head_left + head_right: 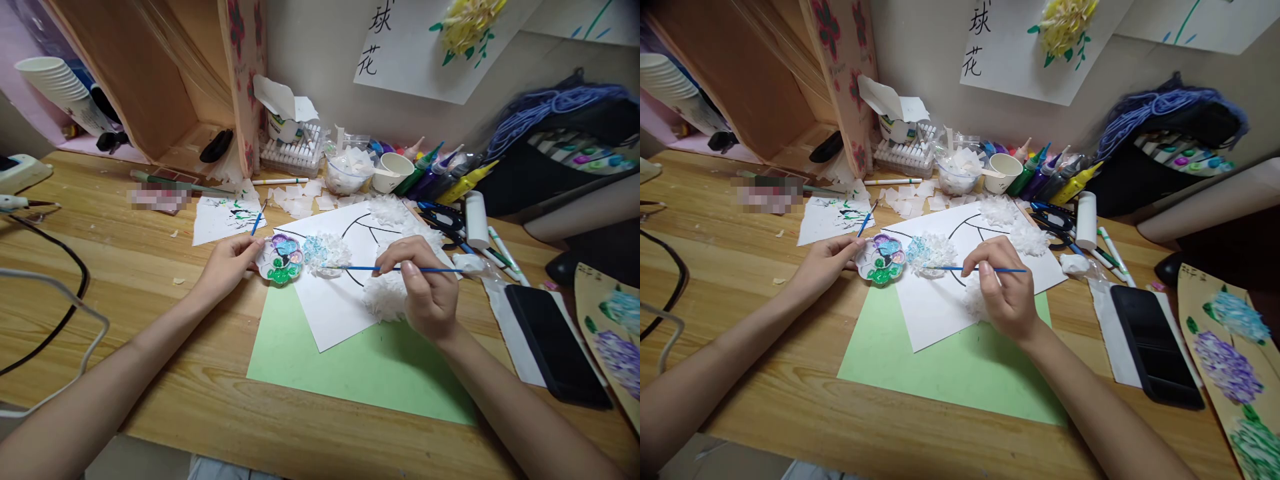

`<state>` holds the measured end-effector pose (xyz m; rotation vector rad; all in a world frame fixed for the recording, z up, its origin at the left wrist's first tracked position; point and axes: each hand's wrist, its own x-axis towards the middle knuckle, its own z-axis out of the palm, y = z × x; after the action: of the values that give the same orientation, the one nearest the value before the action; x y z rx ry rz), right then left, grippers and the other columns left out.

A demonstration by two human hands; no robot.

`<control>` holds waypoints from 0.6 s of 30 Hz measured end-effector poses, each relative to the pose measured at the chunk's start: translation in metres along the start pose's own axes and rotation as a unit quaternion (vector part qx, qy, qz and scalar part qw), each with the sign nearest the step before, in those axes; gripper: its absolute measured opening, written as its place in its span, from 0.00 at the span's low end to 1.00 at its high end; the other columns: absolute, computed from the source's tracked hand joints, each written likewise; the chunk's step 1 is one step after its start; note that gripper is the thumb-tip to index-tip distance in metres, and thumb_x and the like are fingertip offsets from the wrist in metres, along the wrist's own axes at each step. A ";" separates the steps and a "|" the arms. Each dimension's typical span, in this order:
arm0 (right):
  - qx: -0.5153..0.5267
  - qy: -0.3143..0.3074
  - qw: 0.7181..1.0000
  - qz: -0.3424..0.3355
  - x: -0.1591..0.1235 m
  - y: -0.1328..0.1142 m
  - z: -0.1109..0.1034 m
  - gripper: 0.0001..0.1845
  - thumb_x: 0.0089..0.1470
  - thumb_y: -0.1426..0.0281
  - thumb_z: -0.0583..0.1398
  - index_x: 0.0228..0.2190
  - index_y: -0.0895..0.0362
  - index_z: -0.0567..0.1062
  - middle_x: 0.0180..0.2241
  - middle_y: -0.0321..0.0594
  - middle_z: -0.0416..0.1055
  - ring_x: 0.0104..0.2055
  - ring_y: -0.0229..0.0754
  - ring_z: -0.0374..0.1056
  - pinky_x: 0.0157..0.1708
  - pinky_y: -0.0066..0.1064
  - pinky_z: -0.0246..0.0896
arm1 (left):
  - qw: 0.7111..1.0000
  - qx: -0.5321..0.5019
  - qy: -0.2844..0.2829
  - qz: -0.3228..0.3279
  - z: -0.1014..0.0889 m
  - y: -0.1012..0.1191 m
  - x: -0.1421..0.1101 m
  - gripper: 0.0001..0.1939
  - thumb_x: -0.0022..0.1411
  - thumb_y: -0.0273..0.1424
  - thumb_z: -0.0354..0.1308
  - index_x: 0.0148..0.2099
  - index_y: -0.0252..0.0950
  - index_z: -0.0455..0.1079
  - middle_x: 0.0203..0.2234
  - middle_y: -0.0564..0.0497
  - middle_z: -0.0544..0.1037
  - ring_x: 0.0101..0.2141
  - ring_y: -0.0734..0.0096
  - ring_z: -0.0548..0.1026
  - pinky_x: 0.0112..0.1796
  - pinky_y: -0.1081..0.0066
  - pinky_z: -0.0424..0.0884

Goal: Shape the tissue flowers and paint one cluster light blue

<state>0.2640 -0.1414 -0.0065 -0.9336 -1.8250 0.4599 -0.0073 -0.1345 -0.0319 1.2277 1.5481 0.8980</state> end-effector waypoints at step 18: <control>0.001 0.039 0.999 0.005 0.002 0.000 0.000 0.14 0.55 0.68 0.49 0.23 0.54 0.69 0.22 0.38 0.67 0.30 0.43 0.62 0.33 0.39 0.57 | 1.000 -0.003 0.005 -0.001 0.000 0.000 0.000 0.18 0.52 0.45 0.55 0.33 0.35 0.72 0.23 0.52 0.75 0.23 0.72 0.73 0.22 0.76 0.66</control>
<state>0.2638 -0.1403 -0.0053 -0.9464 -1.7505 0.4263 -0.0069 -0.1347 -0.0316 1.2197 1.5532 0.9071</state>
